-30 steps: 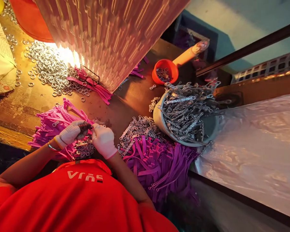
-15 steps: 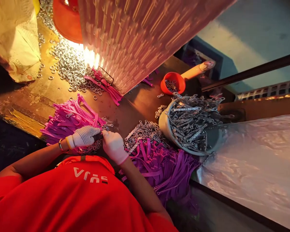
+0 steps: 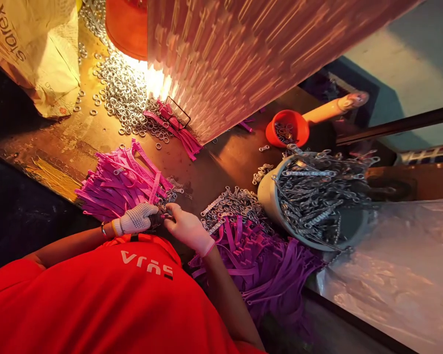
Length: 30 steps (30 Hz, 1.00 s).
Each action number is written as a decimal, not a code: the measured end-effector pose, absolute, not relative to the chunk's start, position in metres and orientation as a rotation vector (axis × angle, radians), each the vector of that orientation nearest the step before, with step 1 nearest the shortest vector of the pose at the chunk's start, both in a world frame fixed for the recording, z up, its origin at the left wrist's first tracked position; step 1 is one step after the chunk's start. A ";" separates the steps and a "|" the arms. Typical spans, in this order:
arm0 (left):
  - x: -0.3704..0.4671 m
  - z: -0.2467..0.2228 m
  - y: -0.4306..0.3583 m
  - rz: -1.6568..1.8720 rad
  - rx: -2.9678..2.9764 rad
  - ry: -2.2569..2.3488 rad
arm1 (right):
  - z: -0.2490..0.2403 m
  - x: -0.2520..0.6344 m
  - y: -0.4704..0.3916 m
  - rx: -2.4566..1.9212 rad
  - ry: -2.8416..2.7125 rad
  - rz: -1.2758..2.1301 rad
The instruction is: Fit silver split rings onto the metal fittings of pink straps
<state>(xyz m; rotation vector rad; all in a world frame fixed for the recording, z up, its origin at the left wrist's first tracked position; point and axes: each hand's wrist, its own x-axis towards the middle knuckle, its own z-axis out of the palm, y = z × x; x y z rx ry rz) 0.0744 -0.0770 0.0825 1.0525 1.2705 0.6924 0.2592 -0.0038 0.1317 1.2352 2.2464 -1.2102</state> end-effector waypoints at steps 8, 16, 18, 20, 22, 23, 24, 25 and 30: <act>0.078 0.086 -0.078 0.446 1.364 1.482 | 0.115 0.246 -0.012 1.209 2.338 -1.004; 0.086 0.095 -0.055 0.265 1.651 1.463 | 0.105 0.262 -0.015 1.073 2.647 -0.516; 0.087 0.102 -0.046 0.242 1.758 1.418 | 0.106 0.269 -0.012 1.079 2.720 -0.487; 0.086 0.113 -0.039 0.259 1.813 1.386 | 0.106 0.277 -0.008 1.083 2.782 -0.523; 0.079 0.124 -0.034 0.298 1.831 1.420 | 0.104 0.284 -0.005 1.143 2.808 -0.594; 0.074 0.129 -0.034 0.318 1.831 1.460 | 0.101 0.288 -0.005 1.211 2.796 -0.632; 0.066 0.133 -0.035 0.362 1.823 1.527 | 0.097 0.291 -0.005 1.299 2.761 -0.677; 0.058 0.135 -0.037 0.440 1.805 1.624 | 0.093 0.293 -0.006 1.394 2.703 -0.732; 0.012 0.105 -0.056 0.785 1.602 2.120 | 0.060 0.285 -0.006 1.427 2.364 -0.852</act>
